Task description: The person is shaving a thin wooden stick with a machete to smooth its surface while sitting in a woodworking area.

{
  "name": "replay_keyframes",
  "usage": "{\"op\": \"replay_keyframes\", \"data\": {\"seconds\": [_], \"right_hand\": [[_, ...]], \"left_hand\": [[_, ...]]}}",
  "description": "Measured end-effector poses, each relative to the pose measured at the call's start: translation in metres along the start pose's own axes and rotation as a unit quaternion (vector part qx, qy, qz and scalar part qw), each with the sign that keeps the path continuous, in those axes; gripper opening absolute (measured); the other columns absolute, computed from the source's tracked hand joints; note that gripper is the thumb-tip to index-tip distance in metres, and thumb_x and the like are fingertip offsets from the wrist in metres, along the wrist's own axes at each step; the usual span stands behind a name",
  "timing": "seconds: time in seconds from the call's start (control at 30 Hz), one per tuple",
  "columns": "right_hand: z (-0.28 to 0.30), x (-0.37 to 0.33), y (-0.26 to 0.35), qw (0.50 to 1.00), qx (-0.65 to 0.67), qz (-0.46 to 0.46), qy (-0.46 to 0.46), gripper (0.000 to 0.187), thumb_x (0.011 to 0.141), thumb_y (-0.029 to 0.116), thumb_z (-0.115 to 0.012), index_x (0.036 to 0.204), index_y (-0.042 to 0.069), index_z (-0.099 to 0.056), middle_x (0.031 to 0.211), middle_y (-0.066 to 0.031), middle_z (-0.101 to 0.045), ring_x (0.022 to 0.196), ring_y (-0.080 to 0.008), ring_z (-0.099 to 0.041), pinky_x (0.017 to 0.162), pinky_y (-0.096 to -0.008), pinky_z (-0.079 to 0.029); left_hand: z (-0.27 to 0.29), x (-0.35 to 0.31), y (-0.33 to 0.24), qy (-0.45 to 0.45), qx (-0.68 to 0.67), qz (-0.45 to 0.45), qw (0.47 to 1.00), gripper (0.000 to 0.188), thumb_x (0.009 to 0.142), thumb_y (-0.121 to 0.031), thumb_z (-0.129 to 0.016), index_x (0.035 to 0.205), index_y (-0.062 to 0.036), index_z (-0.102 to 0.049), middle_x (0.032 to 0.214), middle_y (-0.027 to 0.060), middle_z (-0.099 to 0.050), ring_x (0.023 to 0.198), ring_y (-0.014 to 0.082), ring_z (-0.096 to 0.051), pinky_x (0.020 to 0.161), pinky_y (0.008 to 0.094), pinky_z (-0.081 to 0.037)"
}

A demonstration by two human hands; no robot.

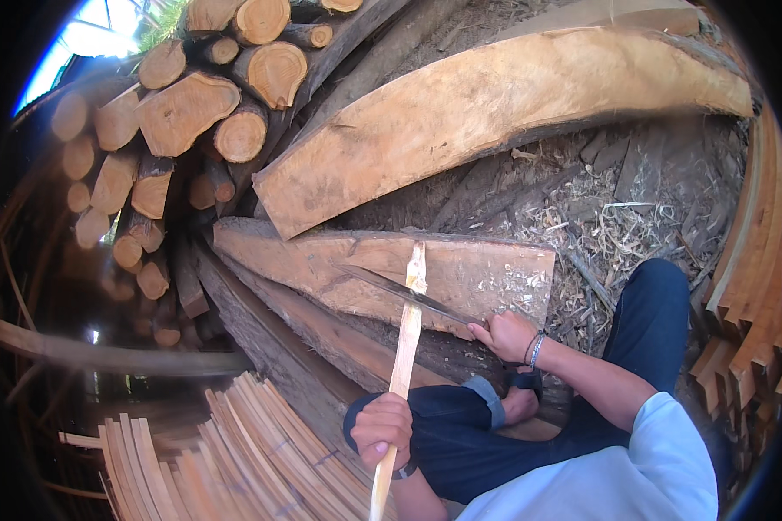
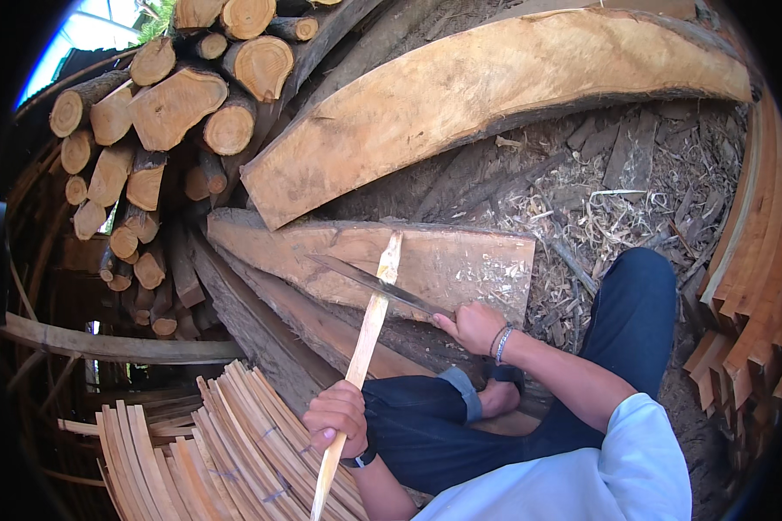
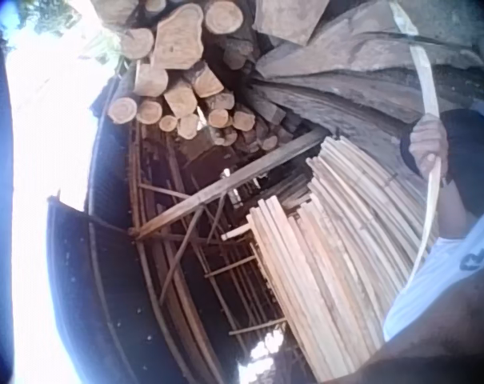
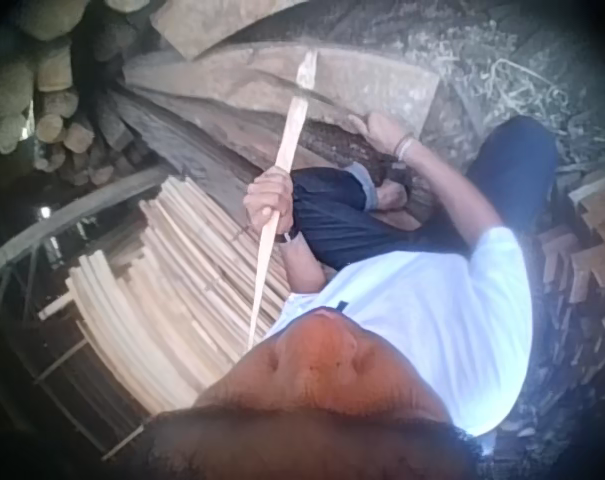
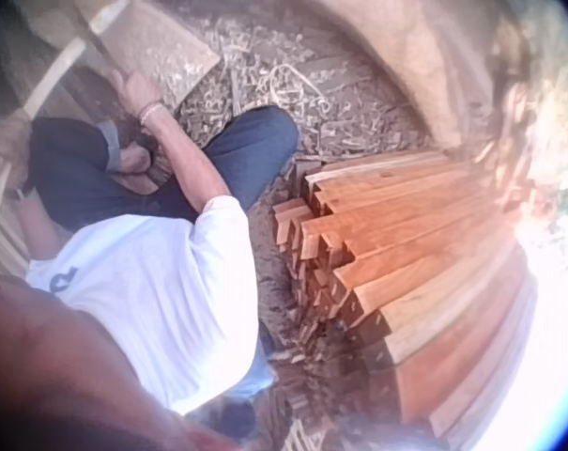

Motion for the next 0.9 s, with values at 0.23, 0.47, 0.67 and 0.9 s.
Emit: {"op": "replay_keyframes", "data": {"seconds": [0.23,0.47,0.67,0.9], "right_hand": [[0.006,-0.012,0.026,0.998,0.014,0.065,-0.016,0.071,0.099,0.054,-0.040,0.068,-0.005,-0.065,0.063,-0.0280,-0.062,0.066,-0.0446,-0.065,0.066,-0.0520,-0.053],[0.005,-0.006,0.010,1.000,0.003,0.023,0.010,0.072,0.099,0.055,-0.040,0.067,-0.004,-0.065,0.065,-0.0273,-0.063,0.067,-0.0440,-0.066,0.067,-0.0511,-0.053],[-0.002,0.003,-0.007,1.000,0.002,-0.002,-0.022,0.071,0.099,0.055,-0.042,0.066,-0.003,-0.067,0.067,-0.0273,-0.064,0.069,-0.0438,-0.066,0.067,-0.0508,-0.054],[0.007,-0.012,0.022,0.997,0.014,0.067,-0.034,0.071,0.099,0.054,-0.041,0.067,-0.005,-0.066,0.064,-0.0285,-0.062,0.067,-0.0450,-0.065,0.064,-0.0509,-0.054]], "left_hand": [[0.004,0.000,0.002,-0.014,-0.002,-0.002,1.000,0.045,0.080,-0.027,-0.042,0.038,-0.0089,-0.036,0.035,0.0054,-0.037,0.029,0.0185,-0.036,0.048,0.0319,-0.039],[-0.001,-0.001,0.001,-0.005,0.004,-0.009,1.000,0.045,0.080,-0.026,-0.042,0.039,-0.0079,-0.038,0.035,0.0054,-0.037,0.030,0.0186,-0.037,0.047,0.0322,-0.039],[-0.003,0.004,0.004,0.028,0.005,0.005,1.000,0.044,0.077,-0.027,-0.043,0.039,-0.0055,-0.040,0.036,0.0074,-0.039,0.030,0.0201,-0.038,0.047,0.0323,-0.039],[-0.001,0.000,0.003,-0.001,0.004,0.008,1.000,0.045,0.077,-0.029,-0.044,0.038,-0.0064,-0.039,0.035,0.0070,-0.038,0.030,0.0203,-0.038,0.047,0.0321,-0.039]]}}
Point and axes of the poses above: each hand's wrist, its own x-axis towards the middle knuckle, its own z-axis out of the back of the hand, y = z × x, the point moved 3 cm from there along x, towards the middle knuckle
